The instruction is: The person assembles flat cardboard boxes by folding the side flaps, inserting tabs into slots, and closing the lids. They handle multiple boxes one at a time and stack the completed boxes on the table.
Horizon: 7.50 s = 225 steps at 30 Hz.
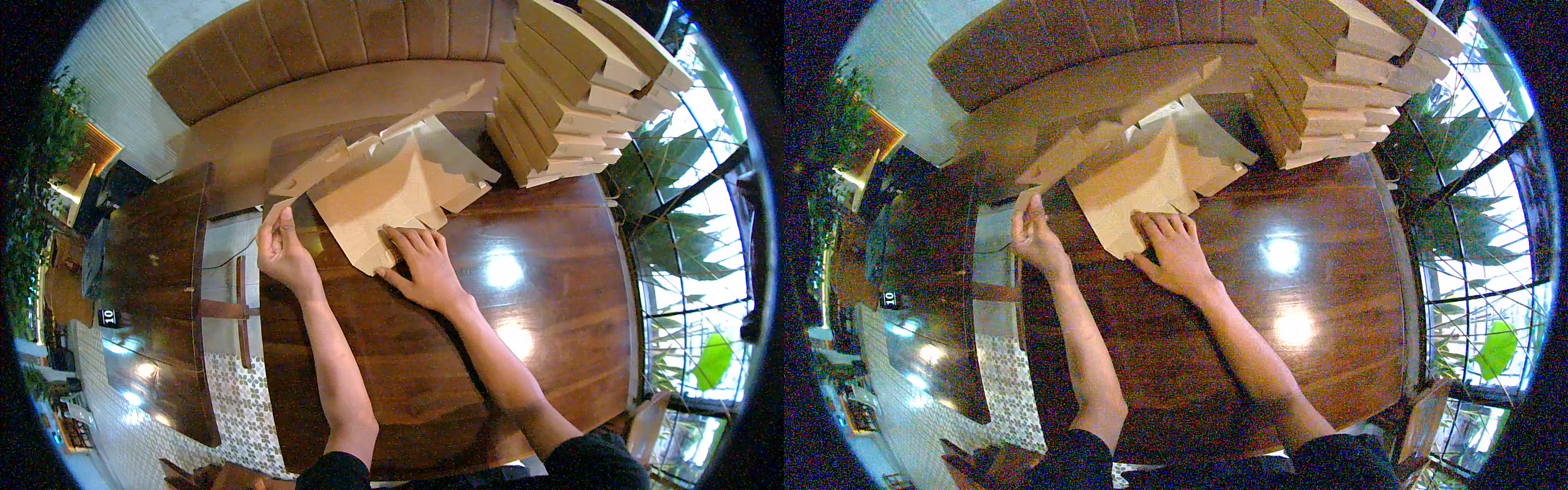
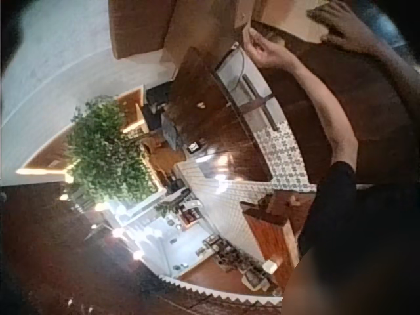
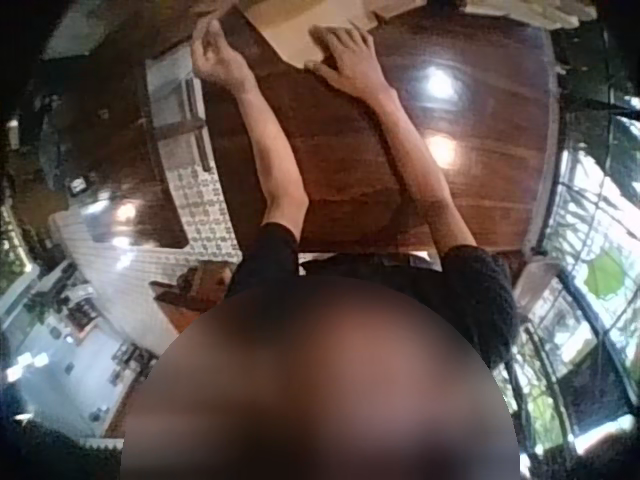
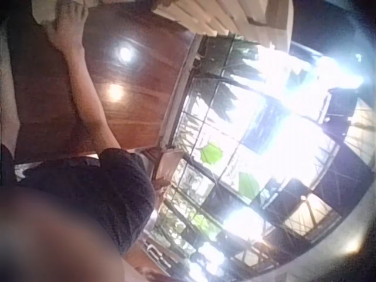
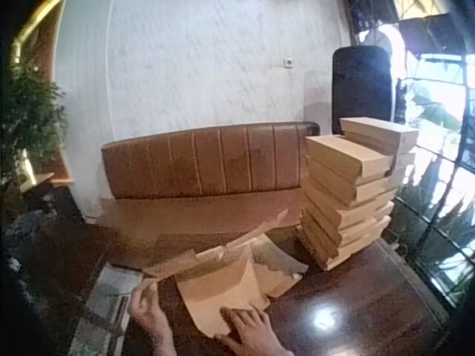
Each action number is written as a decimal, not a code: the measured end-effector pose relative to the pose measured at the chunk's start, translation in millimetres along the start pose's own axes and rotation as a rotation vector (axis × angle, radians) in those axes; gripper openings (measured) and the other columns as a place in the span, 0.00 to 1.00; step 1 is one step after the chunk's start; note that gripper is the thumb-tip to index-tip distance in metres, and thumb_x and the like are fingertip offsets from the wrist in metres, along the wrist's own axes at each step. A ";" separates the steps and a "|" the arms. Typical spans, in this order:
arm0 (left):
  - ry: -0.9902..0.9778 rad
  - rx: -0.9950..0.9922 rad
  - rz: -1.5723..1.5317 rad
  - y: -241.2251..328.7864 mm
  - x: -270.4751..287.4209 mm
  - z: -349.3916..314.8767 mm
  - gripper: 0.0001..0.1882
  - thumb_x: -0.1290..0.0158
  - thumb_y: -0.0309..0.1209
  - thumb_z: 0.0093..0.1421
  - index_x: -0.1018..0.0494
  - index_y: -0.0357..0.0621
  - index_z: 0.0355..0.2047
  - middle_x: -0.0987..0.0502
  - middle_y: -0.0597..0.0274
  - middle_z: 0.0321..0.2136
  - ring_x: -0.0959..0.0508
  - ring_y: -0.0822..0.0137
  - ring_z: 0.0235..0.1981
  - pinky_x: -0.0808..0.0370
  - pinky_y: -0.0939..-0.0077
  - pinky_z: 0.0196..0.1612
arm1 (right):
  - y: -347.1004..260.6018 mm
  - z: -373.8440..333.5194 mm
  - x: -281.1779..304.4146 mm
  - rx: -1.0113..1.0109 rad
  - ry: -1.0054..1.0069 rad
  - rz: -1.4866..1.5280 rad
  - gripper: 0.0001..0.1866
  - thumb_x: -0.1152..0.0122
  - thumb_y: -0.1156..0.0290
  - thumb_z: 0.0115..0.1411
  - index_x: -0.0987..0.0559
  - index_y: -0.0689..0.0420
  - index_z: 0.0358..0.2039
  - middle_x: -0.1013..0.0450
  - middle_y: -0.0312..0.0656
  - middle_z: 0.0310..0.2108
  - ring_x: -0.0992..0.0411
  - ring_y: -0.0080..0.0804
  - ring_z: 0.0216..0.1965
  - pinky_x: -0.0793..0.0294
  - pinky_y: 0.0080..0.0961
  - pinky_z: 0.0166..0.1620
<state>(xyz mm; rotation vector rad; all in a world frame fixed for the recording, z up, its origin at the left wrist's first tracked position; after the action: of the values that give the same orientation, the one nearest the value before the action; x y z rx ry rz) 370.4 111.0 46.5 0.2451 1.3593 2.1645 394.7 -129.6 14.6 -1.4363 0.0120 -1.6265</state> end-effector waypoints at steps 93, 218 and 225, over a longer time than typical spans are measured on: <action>-1.311 -0.227 0.897 95.8 64.7 -271.6 0.55 0.52 0.62 0.69 0.59 0.30 0.76 0.60 0.39 0.78 0.59 0.48 0.79 0.58 0.51 0.79 | -10.2 -246.0 96.0 -0.199 -0.098 -0.322 0.36 0.42 0.52 0.69 0.33 0.64 0.69 0.37 0.53 0.72 0.44 0.48 0.75 0.47 0.49 0.75; -0.988 -0.328 0.490 116.6 8.5 -297.0 0.18 0.38 0.42 0.64 0.17 0.57 0.53 0.24 0.66 0.60 0.30 0.59 0.64 0.36 0.56 0.67 | -57.5 -341.3 114.2 -0.263 -0.175 -0.295 0.35 0.40 0.49 0.69 0.31 0.54 0.70 0.39 0.42 0.74 0.56 0.49 0.79 0.70 0.66 0.75; -1.088 -0.209 0.181 121.7 16.3 -288.5 0.16 0.42 0.49 0.67 0.20 0.54 0.45 0.26 0.62 0.60 0.32 0.55 0.66 0.39 0.50 0.69 | -16.1 -390.0 148.9 -0.648 0.311 -0.004 0.29 0.33 0.61 0.64 0.27 0.56 0.63 0.32 0.51 0.65 0.44 0.53 0.73 0.49 0.50 0.74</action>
<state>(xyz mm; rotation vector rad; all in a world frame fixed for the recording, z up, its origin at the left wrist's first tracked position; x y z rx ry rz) 187.0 -141.4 15.5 1.2668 0.4859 1.7669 98.5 -424.2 15.6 -1.6206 0.7760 -1.9309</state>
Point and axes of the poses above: each hand's wrist, its own z-axis towards the middle knuckle, its own x-axis out of the back of the hand, y = z × x, the point moved 5 cm from there along z, towards the middle knuckle
